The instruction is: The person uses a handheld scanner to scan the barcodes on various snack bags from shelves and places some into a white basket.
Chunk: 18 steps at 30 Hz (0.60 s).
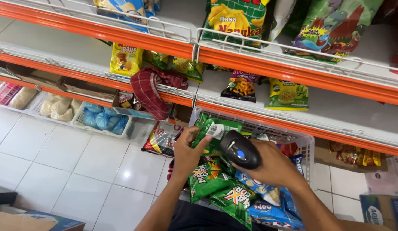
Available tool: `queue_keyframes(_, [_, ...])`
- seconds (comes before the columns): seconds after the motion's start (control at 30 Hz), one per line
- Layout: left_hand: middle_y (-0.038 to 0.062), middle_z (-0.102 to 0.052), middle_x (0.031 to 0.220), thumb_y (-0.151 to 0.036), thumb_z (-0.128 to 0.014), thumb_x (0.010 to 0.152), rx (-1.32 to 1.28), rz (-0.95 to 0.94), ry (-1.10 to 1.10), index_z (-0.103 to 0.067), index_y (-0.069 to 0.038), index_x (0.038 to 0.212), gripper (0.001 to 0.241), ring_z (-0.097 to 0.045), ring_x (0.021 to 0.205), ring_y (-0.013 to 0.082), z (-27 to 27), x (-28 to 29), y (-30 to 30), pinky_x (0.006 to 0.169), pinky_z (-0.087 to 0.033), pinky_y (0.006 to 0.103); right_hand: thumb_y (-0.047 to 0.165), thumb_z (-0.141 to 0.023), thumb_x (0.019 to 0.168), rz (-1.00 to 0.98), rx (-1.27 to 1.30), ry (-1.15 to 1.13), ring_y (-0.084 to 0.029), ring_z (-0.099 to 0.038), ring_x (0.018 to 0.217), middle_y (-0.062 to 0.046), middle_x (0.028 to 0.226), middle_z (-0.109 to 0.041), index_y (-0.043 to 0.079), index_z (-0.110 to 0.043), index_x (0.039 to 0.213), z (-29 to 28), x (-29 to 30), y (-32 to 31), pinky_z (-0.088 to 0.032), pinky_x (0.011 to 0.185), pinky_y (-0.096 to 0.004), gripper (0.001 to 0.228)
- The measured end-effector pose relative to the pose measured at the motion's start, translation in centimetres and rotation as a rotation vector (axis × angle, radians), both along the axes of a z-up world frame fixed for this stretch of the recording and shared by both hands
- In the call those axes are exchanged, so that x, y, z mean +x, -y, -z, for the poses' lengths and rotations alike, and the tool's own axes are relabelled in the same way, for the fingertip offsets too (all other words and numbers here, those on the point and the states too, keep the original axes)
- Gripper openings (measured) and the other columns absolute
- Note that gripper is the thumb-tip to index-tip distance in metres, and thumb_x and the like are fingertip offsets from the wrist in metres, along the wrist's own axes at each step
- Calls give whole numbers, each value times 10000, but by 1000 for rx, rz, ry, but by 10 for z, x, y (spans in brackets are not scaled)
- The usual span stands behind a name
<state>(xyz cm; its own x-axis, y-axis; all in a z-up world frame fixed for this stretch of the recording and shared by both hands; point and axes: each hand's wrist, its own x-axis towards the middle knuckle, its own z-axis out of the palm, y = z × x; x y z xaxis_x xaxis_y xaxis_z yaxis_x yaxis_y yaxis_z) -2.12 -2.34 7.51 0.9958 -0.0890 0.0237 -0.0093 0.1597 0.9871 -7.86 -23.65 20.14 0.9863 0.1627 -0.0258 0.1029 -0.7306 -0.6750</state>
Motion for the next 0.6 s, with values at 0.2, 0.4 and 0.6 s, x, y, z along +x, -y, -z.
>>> queue_keyframes(0.2, [104,-758,1070,-53,-767,879,-26,12,92,-623,48,1176,345,-701,950,103,7,-3,4,783,-598,264,347,-862,680,-43,-12,-36,-311,-752,780,-130,863,-774,76,-743,998,-4,-1,-10,-573,715,-406,435])
queue_keyframes(0.4, [96,-780,1040,-92,-773,888,126,14,147,-677,41,1215,366,-716,916,87,0,-7,-1,779,-586,252,330,-852,674,-77,-71,-46,-322,-737,785,-134,839,-753,74,-729,966,-4,3,-4,-564,699,-430,407])
queue_keyframes(0.6, [99,-804,960,-154,-724,957,117,-47,143,-757,13,1189,287,-679,826,96,0,-10,2,733,-561,241,295,-833,672,-133,-61,24,-335,-725,806,-137,863,-754,61,-724,952,-2,3,1,-561,713,-437,381])
